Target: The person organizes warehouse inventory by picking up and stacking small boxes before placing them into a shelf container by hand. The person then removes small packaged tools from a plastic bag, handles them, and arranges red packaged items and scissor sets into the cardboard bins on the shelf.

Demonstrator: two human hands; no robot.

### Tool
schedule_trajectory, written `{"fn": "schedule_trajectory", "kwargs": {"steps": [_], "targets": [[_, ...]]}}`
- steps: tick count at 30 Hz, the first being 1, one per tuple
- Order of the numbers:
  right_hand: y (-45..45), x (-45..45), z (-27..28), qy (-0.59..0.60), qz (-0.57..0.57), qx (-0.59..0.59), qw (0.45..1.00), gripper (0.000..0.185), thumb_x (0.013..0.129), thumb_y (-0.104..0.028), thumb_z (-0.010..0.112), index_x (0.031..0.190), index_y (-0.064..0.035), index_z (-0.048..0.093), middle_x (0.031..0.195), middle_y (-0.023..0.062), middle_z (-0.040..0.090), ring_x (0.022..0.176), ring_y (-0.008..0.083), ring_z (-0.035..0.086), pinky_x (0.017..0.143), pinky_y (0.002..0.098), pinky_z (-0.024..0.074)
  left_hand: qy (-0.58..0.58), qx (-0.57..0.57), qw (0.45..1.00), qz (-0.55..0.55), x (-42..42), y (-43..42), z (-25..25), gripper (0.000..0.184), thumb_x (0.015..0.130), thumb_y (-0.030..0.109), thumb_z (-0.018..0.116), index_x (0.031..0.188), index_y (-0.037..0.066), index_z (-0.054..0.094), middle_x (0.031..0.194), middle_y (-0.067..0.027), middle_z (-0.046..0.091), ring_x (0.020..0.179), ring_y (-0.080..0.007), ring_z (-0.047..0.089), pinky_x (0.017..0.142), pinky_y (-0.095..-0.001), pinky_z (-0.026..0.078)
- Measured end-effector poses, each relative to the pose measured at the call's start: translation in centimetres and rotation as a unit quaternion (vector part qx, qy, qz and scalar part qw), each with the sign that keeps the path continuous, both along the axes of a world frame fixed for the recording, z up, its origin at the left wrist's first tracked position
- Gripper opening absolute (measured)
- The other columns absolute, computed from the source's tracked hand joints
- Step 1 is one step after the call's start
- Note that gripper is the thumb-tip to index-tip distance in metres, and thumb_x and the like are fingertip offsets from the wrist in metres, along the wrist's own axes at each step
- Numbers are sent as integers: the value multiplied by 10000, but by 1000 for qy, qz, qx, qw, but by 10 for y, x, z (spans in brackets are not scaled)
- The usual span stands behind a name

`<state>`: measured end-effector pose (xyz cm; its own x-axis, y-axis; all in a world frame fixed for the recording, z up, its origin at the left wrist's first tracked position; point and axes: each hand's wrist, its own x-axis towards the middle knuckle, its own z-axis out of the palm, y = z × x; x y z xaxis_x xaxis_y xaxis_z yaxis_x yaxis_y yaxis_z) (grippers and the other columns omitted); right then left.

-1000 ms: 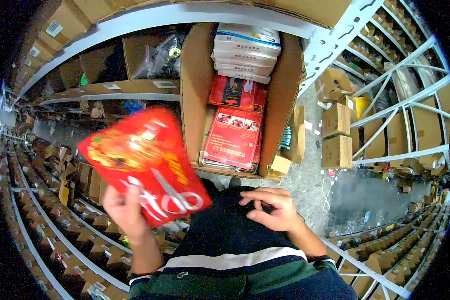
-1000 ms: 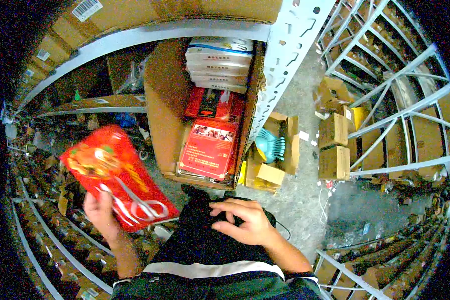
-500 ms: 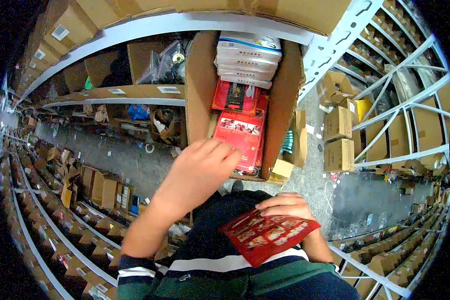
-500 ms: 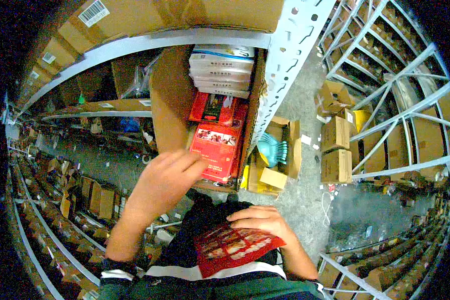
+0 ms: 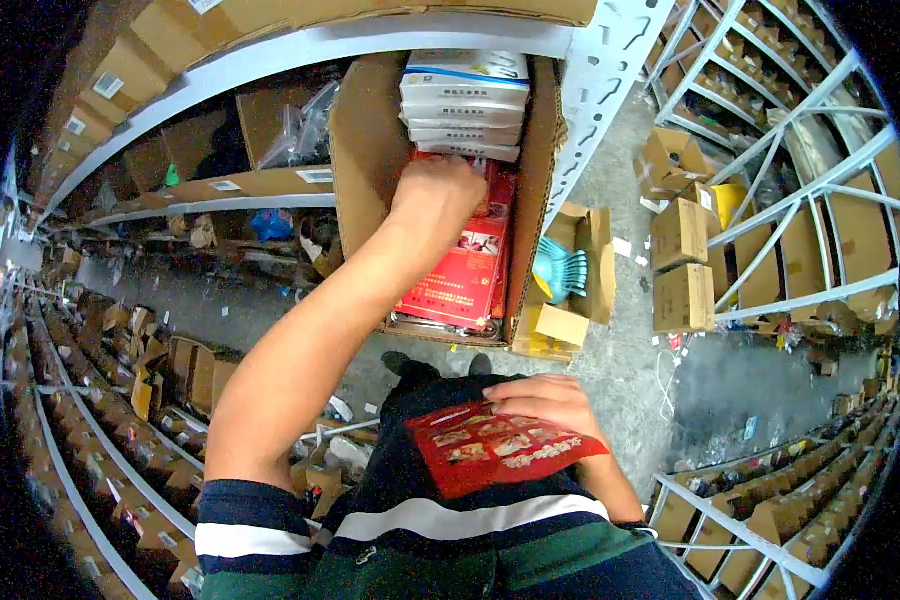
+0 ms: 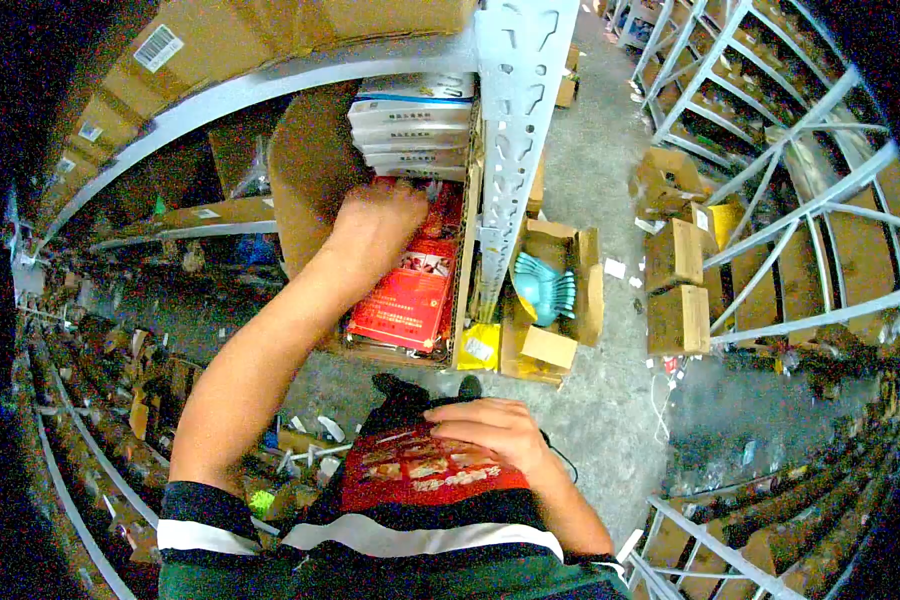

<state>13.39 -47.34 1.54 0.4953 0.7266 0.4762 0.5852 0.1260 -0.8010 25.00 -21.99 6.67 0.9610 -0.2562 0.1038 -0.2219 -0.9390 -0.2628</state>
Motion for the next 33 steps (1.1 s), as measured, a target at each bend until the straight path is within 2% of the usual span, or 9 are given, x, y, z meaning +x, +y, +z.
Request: {"fn": "schedule_trajectory", "kwargs": {"steps": [4, 6, 9, 14, 17, 20, 27, 31, 33], "targets": [[-2, 2, -9, 6, -21, 30, 999, 306, 757, -219, 642, 999, -34, 676, 1071, 139, 686, 866, 279, 689, 700, 361, 531, -21, -28, 999, 41, -19, -6, 18, 182, 740, 108, 643, 917, 64, 632, 868, -126, 650, 850, -289, 658, 658, -386, 551], [-5, 4, -10, 11, -33, 36, 999, 323, 747, -236, 669, 986, -19, 670, 1048, 153, 688, 869, 290, 691, 711, 364, 542, 124, -92, 984, -91, -47, -2, 39, 374, 657, 113, 734, 996, 52, 588, 969, -123, 638, 928, -295, 642, 745, -394, 538], [-2, 6, -11, 26, -45, 69, 996, 286, 733, -195, 746, 938, -17, 658, 954, 185, 697, 831, 304, 702, 704, 370, 560, 158, -58, 974, -152, -72, 10, 36, 519, 596, 116, 783, 1054, 51, 547, 1064, -114, 610, 1012, -291, 609, 829, -394, 509], [2, 13, -11, 2, -28, 60, 998, 316, 710, -188, 766, 938, 2, 658, 925, 183, 698, 804, 295, 705, 687, 359, 565, 156, 22, 973, -168, -75, 16, 25, 429, 680, 178, 736, 1045, 54, 548, 1059, -94, 606, 1047, -269, 590, 864, -380, 486], [1, 12, -18, 13, -31, 78, 996, 312, 705, -180, 766, 932, 6, 659, 926, 182, 696, 797, 288, 706, 673, 354, 565, 156, -42, 969, -189, -77, 13, 59, 299, 734, 169, 683, 973, 60, 541, 982, -101, 597, 968, -288, 605, 807, -400, 499], [2, 9, -23, 24, -43, 65, 997, 304, 703, -178, 773, 915, 8, 663, 923, 180, 693, 790, 286, 704, 669, 341, 564, 71, -155, 974, -147, -80, 15, 77, 209, 766, 143, 647, 844, 58, 473, 830, -127, 522, 794, -348, 588, 660, -446, 493], [6, 7, -26, 56, -34, 47, 997, 278, 717, -162, 762, 915, 11, 673, 926, 177, 692, 781, 283, 701, 663, 338, 563, 64, -166, 978, -107, -87, 19, 79, 170, 780, 139, 647, 856, 68, 512, 798, -111, 530, 752, -324, 591, 623, -425, 490], [4, 7, -27, 57, -36, 23, 997, 265, 724, -157, 755, 903, 17, 668, 925, 179, 691, 793, 284, 700, 671, 339, 564, -16, -197, 973, -116, -80, 32, 77, 159, 770, 121, 681, 900, 73, 605, 781, -104, 576, 716, -317, 594, 605, -406, 489], [6, 6, -26, 63, -50, 17, 997, 238, 733, -139, 743, 893, 19, 665, 925, 178, 691, 806, 284, 699, 681, 340, 565, -50, -220, 965, -133, -77, 35, 77, 136, 750, 94, 693, 846, 60, 602, 774, -98, 575, 712, -311, 594, 594, -397, 490]]}}
